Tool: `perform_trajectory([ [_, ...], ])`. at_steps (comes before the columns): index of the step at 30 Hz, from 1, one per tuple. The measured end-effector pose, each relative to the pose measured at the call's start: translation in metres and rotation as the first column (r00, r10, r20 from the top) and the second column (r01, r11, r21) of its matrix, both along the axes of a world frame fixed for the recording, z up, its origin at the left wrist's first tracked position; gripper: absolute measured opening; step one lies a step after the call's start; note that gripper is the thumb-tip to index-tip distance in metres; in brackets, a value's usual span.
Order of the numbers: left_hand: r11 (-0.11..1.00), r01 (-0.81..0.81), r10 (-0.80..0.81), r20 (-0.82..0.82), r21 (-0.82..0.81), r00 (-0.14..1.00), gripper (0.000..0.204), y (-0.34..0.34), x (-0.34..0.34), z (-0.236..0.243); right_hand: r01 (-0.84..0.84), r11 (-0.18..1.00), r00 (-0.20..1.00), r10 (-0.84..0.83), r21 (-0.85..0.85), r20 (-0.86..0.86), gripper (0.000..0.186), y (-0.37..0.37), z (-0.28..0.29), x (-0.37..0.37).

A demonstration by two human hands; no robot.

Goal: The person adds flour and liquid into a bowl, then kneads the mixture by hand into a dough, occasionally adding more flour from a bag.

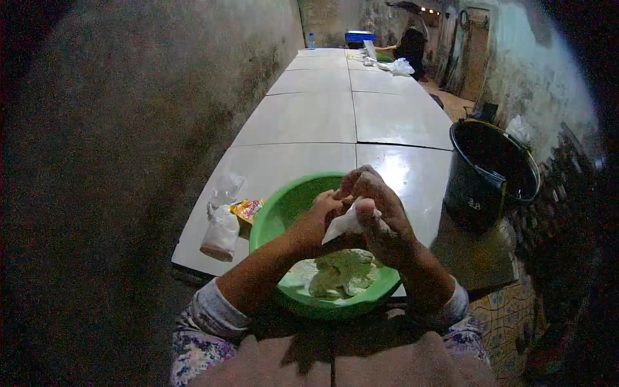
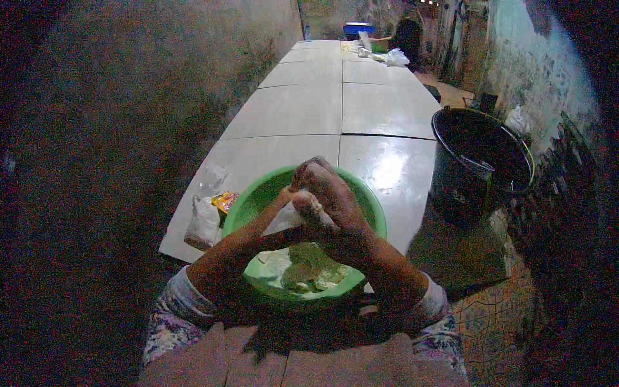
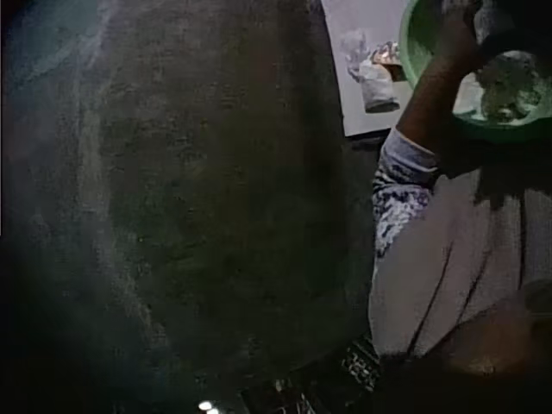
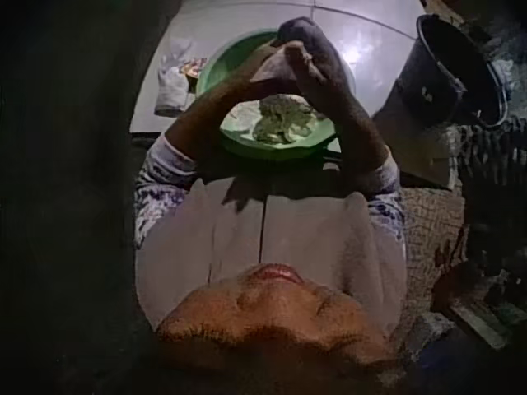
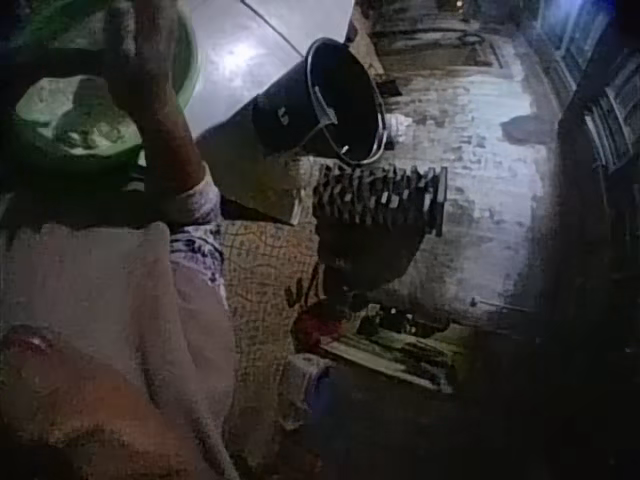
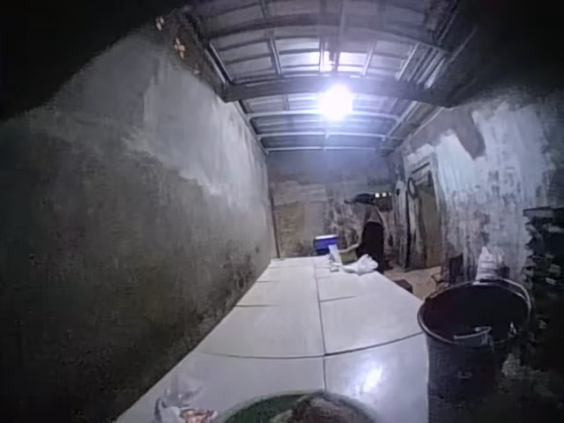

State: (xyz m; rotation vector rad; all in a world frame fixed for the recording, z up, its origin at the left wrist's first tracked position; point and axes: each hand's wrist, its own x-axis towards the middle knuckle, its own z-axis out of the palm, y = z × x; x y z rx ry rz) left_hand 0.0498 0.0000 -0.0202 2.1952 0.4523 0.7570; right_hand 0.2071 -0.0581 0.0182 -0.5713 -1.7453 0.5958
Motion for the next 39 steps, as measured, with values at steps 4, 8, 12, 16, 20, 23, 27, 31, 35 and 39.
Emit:
perform_trajectory([
  [4, 0.994, -0.091, 0.086, 0.083, 0.065, 0.993, 0.038, 0.006, 0.005, -0.017, -0.065, 0.967, 0.98, 0.016, -0.247, -0.197, 0.034, -0.012, 0.002, -0.019],
  [8, 0.953, -0.203, 0.206, 0.009, 0.226, 0.978, 0.022, -0.003, 0.019, 0.008, -0.071, 0.94, 0.967, -0.017, -0.335, -0.255, 0.024, -0.008, 0.005, -0.01],
  [12, 0.925, -0.208, 0.26, -0.13, 0.317, 0.957, 0.025, 0.001, 0.026, 0.006, -0.037, 0.962, 0.955, -0.047, -0.272, -0.294, 0.035, -0.005, 0.009, -0.016],
  [16, 0.921, -0.185, 0.21, -0.038, 0.343, 0.977, 0.068, -0.008, 0.008, 0.01, -0.036, 0.958, 0.922, -0.078, -0.284, -0.379, 0.03, 0.005, 0.0, -0.004],
  [20, 0.984, -0.156, 0.16, -0.048, 0.083, 0.986, 0.054, -0.002, -0.012, 0.024, -0.08, 0.962, 0.864, -0.063, -0.26, -0.499, 0.036, 0.02, -0.012, 0.003],
  [23, 0.974, -0.221, 0.219, 0.042, 0.043, 0.975, 0.033, -0.008, -0.006, 0.029, -0.181, 0.945, 0.814, -0.011, -0.273, -0.581, 0.039, 0.02, -0.01, -0.002],
  [27, 0.786, -0.359, 0.356, 0.106, 0.503, 0.928, 0.019, -0.004, 0.001, 0.023, -0.181, 0.929, 0.783, -0.063, -0.324, -0.619, 0.039, 0.019, -0.006, -0.002],
  [31, 0.797, -0.404, 0.424, 0.06, 0.448, 0.904, 0.009, -0.008, 0.002, 0.03, 0.048, 0.979, 0.972, -0.091, -0.199, -0.214, 0.025, 0.011, -0.001, 0.013],
  [35, 0.763, -0.475, 0.467, 0.135, 0.438, 0.874, 0.01, -0.008, -0.001, 0.027, 0.426, 0.903, 0.895, -0.43, 0.059, 0.119, 0.063, -0.007, 0.001, 0.035],
  [39, 0.836, -0.502, 0.441, 0.271, 0.224, 0.856, 0.012, 0.003, 0.001, 0.018, 0.403, 0.915, 0.898, -0.394, -0.009, 0.197, 0.095, -0.008, -0.01, 0.051],
])
